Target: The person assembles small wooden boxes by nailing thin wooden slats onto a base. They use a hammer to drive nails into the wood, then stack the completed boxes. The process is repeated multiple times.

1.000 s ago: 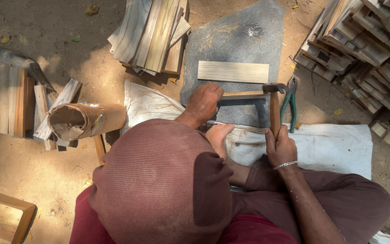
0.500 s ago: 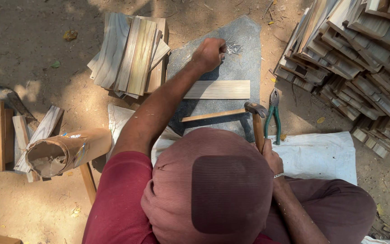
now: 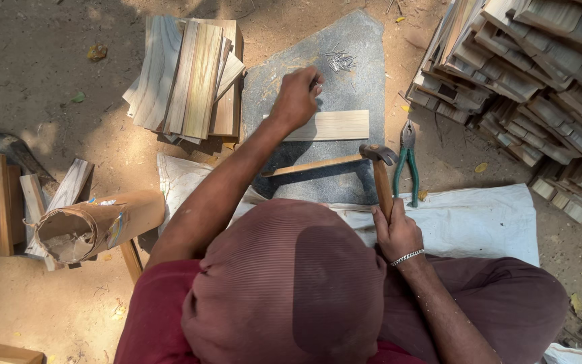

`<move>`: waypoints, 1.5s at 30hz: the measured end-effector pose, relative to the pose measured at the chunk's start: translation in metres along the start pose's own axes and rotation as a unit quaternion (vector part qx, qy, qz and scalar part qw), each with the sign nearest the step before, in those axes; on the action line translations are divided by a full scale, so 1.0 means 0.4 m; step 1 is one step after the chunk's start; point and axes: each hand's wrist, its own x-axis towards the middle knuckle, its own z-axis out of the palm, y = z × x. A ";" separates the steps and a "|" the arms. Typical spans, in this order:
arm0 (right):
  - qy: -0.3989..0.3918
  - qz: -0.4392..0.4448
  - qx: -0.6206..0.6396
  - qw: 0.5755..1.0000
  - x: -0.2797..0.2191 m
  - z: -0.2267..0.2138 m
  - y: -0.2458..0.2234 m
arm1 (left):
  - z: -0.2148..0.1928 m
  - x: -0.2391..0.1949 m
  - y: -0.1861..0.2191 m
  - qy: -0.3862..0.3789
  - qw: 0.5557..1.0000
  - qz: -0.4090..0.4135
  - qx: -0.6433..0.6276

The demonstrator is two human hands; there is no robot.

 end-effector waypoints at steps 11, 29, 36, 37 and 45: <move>0.030 -0.003 -0.016 0.999 -0.003 -0.015 -0.035 | -0.044 -0.343 0.149 0.012 0.975 0.032 -0.220; 0.020 0.002 -0.018 1.000 -0.010 -0.008 -0.027 | -0.010 -0.317 0.145 -0.040 0.999 0.027 -0.023; 0.013 0.001 -0.023 1.000 -0.009 -0.012 -0.026 | -0.004 -0.321 0.143 -0.036 0.999 0.033 -0.022; 0.014 0.001 -0.025 1.000 -0.010 -0.012 -0.025 | -0.004 -0.322 0.143 -0.035 0.999 0.035 -0.021; 0.001 0.022 -0.038 0.999 -0.007 -0.008 -0.016 | -0.004 -0.325 0.142 -0.033 0.998 0.048 -0.009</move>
